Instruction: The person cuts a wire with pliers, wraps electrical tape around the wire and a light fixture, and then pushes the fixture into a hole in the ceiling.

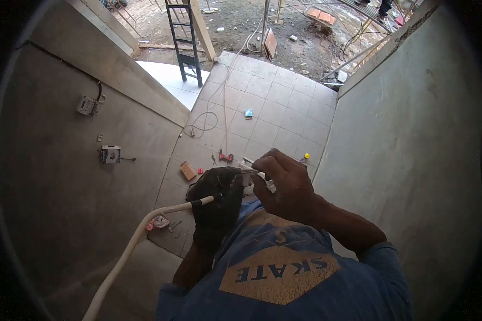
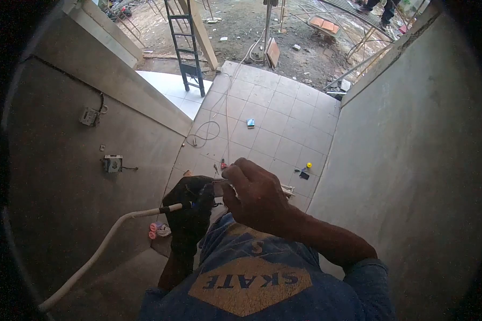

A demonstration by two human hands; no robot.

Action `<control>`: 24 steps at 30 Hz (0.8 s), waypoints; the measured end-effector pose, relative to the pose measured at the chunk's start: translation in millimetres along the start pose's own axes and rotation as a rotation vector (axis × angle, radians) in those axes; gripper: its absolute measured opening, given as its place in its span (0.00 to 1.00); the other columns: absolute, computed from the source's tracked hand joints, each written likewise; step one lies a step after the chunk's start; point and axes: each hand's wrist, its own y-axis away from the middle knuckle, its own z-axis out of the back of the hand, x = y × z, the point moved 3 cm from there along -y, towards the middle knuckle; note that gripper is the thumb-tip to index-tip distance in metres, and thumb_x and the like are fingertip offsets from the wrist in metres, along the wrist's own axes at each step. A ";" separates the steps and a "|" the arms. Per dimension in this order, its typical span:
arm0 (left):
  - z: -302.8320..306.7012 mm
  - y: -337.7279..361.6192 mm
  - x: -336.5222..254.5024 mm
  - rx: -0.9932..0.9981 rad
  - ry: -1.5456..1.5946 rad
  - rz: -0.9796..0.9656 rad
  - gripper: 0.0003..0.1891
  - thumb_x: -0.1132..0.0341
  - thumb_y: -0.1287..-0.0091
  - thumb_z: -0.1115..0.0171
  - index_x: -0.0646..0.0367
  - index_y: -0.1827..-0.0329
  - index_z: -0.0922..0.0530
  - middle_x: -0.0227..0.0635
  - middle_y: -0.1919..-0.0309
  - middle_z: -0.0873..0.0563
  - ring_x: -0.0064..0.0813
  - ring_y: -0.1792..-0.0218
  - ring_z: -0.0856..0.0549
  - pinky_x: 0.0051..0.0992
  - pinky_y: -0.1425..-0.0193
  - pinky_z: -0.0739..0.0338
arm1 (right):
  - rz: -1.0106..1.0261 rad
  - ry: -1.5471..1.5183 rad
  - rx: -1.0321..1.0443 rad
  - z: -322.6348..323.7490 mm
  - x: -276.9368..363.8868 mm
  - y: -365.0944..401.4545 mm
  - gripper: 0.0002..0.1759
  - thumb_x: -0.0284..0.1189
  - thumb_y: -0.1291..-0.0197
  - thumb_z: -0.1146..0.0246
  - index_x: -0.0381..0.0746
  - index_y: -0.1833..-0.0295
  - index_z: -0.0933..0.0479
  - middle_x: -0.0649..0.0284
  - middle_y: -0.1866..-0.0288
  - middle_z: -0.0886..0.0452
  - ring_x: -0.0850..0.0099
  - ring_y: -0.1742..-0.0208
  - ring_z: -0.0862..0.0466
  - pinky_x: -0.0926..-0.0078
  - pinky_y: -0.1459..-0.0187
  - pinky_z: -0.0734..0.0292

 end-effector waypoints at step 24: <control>2.0 -2.9 -1.1 0.016 -0.083 -0.086 0.07 0.66 0.25 0.32 0.61 0.57 0.15 0.38 0.66 0.10 0.25 0.69 0.11 0.28 0.66 0.15 | 0.059 0.099 -0.027 -16.1 -1.6 -7.1 0.11 0.19 0.41 0.27 0.36 0.62 0.25 0.58 0.70 0.22 0.68 0.72 0.18 0.69 0.74 0.23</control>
